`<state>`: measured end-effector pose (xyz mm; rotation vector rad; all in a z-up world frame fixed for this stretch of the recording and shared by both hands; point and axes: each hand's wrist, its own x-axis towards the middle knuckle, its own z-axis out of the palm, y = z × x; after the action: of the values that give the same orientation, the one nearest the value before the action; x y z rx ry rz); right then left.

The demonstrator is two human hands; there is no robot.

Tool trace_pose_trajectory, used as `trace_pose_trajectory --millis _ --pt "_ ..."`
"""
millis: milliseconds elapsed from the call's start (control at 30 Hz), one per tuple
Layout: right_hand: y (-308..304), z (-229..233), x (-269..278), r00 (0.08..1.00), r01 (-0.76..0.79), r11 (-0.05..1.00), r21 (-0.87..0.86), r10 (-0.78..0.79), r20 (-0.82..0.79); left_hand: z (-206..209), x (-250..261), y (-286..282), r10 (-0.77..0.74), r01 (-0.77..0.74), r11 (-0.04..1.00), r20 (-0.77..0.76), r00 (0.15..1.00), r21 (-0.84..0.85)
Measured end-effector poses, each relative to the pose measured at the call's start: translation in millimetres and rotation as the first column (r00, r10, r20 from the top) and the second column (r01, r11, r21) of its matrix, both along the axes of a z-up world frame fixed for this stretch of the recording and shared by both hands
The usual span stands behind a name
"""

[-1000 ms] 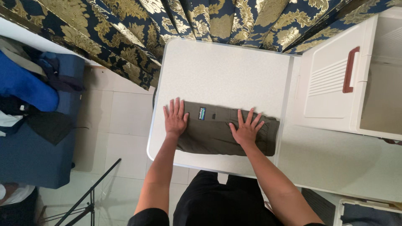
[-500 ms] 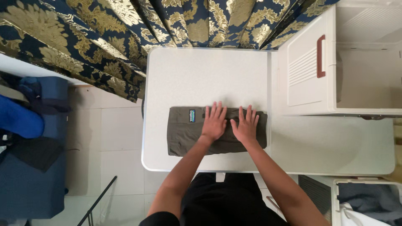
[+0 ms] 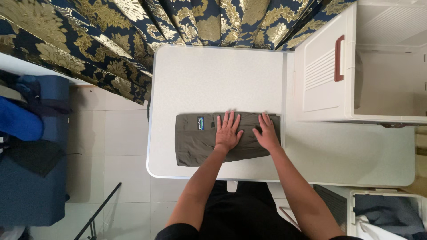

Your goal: The person picks up a pair of shorts from a laundry basket, spreads them on a table, folds them into a small rectangle, and then places the folded shorts back into a storage bin.

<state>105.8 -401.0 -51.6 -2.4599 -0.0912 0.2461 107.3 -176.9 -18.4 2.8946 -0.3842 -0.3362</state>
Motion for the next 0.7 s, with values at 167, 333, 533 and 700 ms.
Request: trace_pose_trajectory --millis 167,333,533,700 --pt "-48 35 -37 0.959 0.180 0.963 0.202 -0.217 0.180 13 14 4 0.188 -0.173 0.980 -0.175 0.967 0.097" --pt "-43 17 -85 0.880 0.460 0.771 0.442 -0.462 -0.110 -5 45 12 0.507 -0.515 0.857 -0.162 0.846 -0.010" --pt "11 -16 -68 0.759 0.557 0.707 0.436 -0.221 -0.612 -38 85 18 0.657 -0.780 0.601 -0.448 0.606 -0.175" --pt "36 -30 -19 0.920 0.350 0.931 0.106 -0.321 -0.224 -28 57 44 0.397 -0.524 0.822 -0.436 0.808 -0.223"
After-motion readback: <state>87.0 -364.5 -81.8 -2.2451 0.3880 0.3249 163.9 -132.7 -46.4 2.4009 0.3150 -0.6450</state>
